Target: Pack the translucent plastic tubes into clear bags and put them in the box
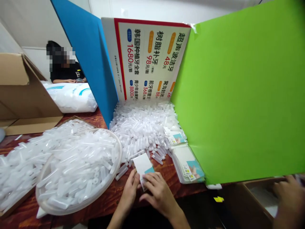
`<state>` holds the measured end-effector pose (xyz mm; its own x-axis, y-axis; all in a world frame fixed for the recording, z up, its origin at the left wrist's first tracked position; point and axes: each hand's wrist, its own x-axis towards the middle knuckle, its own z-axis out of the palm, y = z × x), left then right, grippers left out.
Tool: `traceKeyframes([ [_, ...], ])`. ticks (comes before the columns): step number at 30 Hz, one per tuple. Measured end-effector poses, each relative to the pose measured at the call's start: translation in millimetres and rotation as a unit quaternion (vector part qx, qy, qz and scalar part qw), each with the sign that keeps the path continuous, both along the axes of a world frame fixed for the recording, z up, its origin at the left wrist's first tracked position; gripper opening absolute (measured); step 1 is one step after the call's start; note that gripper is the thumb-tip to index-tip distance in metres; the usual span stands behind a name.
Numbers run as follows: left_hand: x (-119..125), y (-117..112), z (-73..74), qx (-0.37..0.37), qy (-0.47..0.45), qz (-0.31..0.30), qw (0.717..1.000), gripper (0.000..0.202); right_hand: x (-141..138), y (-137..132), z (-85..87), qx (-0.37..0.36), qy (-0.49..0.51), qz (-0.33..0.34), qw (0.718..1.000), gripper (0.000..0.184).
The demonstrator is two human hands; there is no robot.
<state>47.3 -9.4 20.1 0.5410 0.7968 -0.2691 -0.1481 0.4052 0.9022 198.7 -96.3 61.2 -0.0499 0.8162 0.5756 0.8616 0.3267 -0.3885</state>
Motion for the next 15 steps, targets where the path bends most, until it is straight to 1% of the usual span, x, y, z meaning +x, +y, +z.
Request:
traceKeyframes([
  [1,-3,3,-1.5,0.009,0.026,0.033,0.999,0.06,-3,6,-7.1,-0.027,0.019,0.014,0.999,0.012],
  [2,-7,7,-2.9,0.017,0.048,0.057,0.997,0.056,-1,11,-15.0,-0.041,0.043,-0.007,0.998,0.013],
  [3,-14,10,-3.7,0.02,0.062,0.067,0.996,0.054,5,15,-23.5,-0.046,0.065,-0.055,0.995,0.014],
  [5,-29,14,-3.2,-0.001,0.068,0.058,0.996,0.05,24,23,-40.7,-0.045,0.081,-0.176,0.98,0.019],
  [6,-37,16,-1.9,-0.021,0.067,0.049,0.996,0.048,34,26,-48.7,-0.046,0.075,-0.222,0.971,0.022],
  [7,-43,16,-0.2,-0.043,0.064,0.04,0.996,0.047,44,30,-55.9,-0.049,0.066,-0.25,0.965,0.024],
  [9,-51,15,3.7,-0.08,0.053,0.031,0.995,0.048,57,34,-66.5,-0.055,0.053,-0.262,0.962,0.027],
  [11,-53,14,6.9,-0.094,0.04,0.027,0.994,0.048,62,35,-70.2,-0.057,0.056,-0.252,0.964,0.029],
  [13,-52,14,8.6,-0.096,0.029,0.007,0.995,0.047,60,32,-66.3,-0.063,0.099,-0.228,0.967,0.028],
  [15,-50,13,8.7,-0.09,0.034,-0.033,0.995,0.046,56,28,-55.8,-0.081,0.185,-0.174,0.964,0.026],
])
